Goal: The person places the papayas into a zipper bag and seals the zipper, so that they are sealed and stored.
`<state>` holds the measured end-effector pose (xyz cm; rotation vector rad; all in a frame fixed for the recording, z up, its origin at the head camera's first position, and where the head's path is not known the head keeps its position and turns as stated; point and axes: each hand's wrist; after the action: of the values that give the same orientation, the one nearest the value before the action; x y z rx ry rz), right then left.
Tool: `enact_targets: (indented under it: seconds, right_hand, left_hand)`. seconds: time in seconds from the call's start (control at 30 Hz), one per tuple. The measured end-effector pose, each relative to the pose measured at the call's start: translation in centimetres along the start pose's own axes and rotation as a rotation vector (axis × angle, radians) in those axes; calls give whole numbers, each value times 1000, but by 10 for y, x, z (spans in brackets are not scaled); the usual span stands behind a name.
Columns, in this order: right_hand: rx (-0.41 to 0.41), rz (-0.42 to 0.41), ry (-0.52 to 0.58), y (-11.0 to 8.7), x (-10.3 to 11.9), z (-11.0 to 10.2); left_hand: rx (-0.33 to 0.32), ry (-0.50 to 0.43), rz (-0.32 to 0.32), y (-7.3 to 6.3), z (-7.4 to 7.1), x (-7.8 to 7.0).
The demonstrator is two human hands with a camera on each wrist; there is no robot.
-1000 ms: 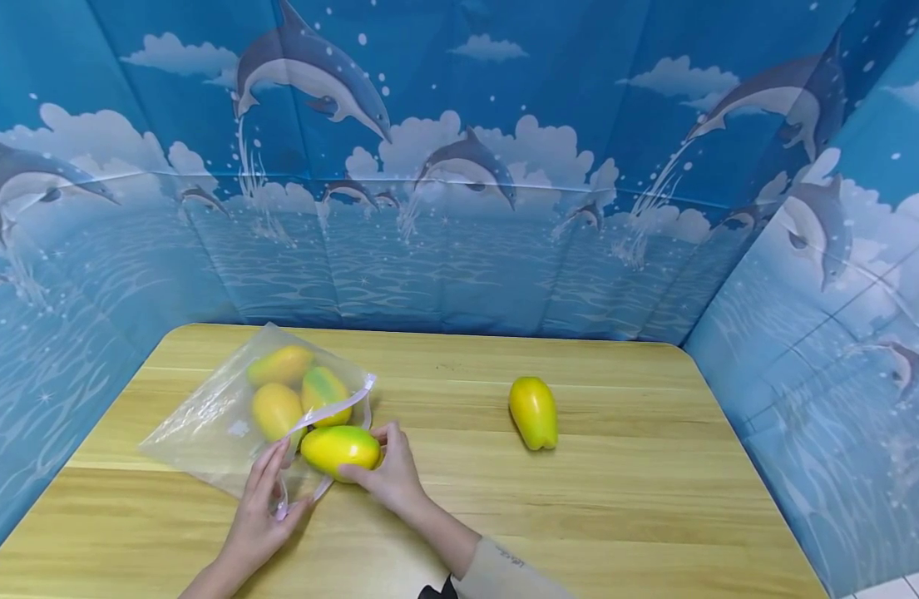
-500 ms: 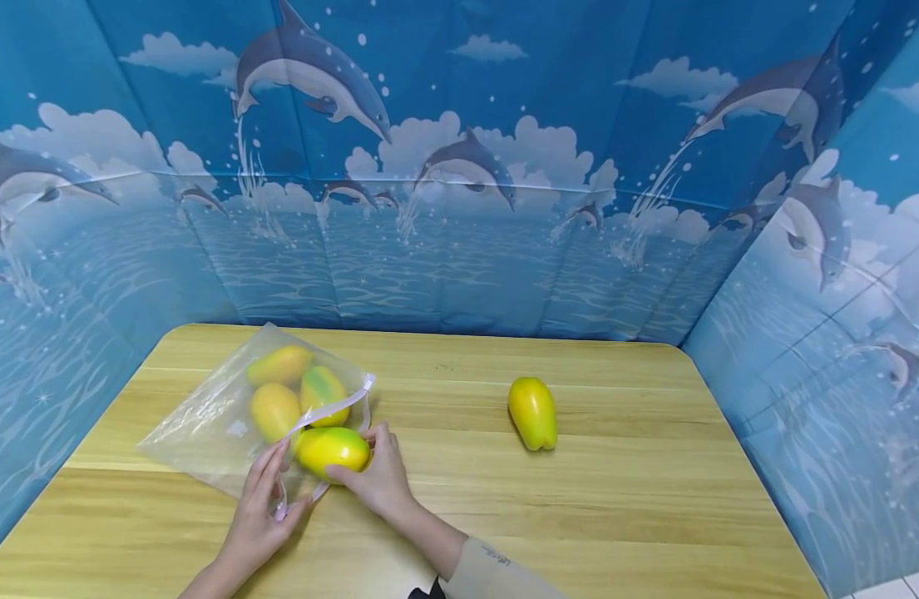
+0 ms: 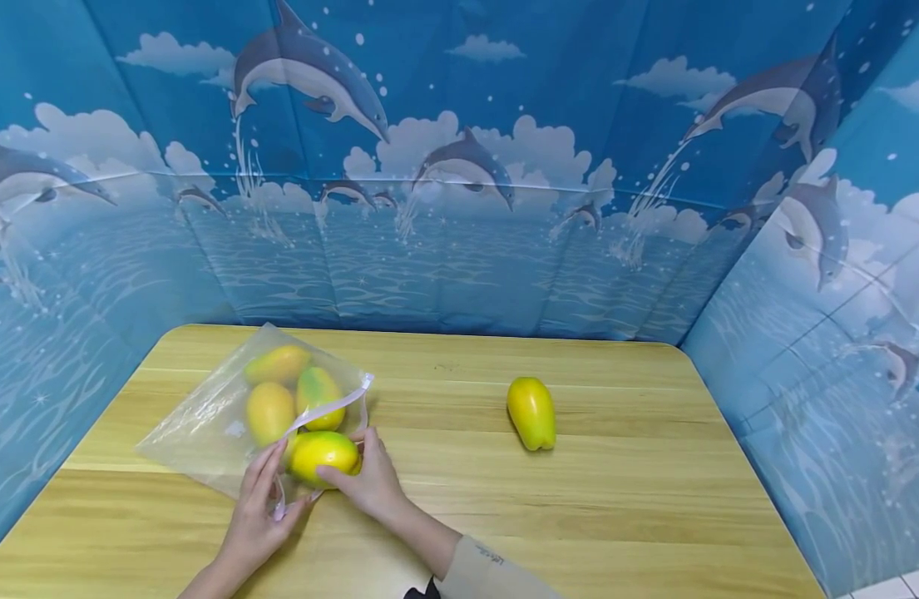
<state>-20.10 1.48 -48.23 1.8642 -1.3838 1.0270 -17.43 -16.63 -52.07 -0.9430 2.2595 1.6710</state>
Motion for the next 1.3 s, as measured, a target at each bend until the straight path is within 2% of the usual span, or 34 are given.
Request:
enact_targets:
  seconds: [0.1, 0.2, 0.4, 0.63, 0.93, 1.13, 1.3]
  right_hand:
    - [70, 8, 52, 0, -1, -3]
    - [100, 24, 105, 0, -3, -6]
    - [77, 5, 137, 3, -6, -1]
    - [33, -32, 118, 6, 1, 4]
    - [-5, -25, 134, 11, 14, 8]
    - [24, -18, 150, 3, 36, -5]
    - [67, -9, 173, 4, 35, -10]
  left_hand:
    - [-11, -11, -10, 1, 0, -1]
    - [-20, -16, -14, 1, -1, -1]
    - [-32, -16, 2, 1, 0, -1]
    - [-29, -13, 15, 0, 1, 1]
    - [-13, -12, 15, 0, 0, 1]
    - [-14, -14, 9, -1, 0, 1]
    - [-11, -14, 6, -1, -1, 1]
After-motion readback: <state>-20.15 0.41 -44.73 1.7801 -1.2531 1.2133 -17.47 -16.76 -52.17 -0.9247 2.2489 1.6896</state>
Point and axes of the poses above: each hand's wrist, its own y-axis towards the middle knuckle, its own z-axis out of the palm, x = y × z, and after that the axes turned 12 degrees about -y, right-handed
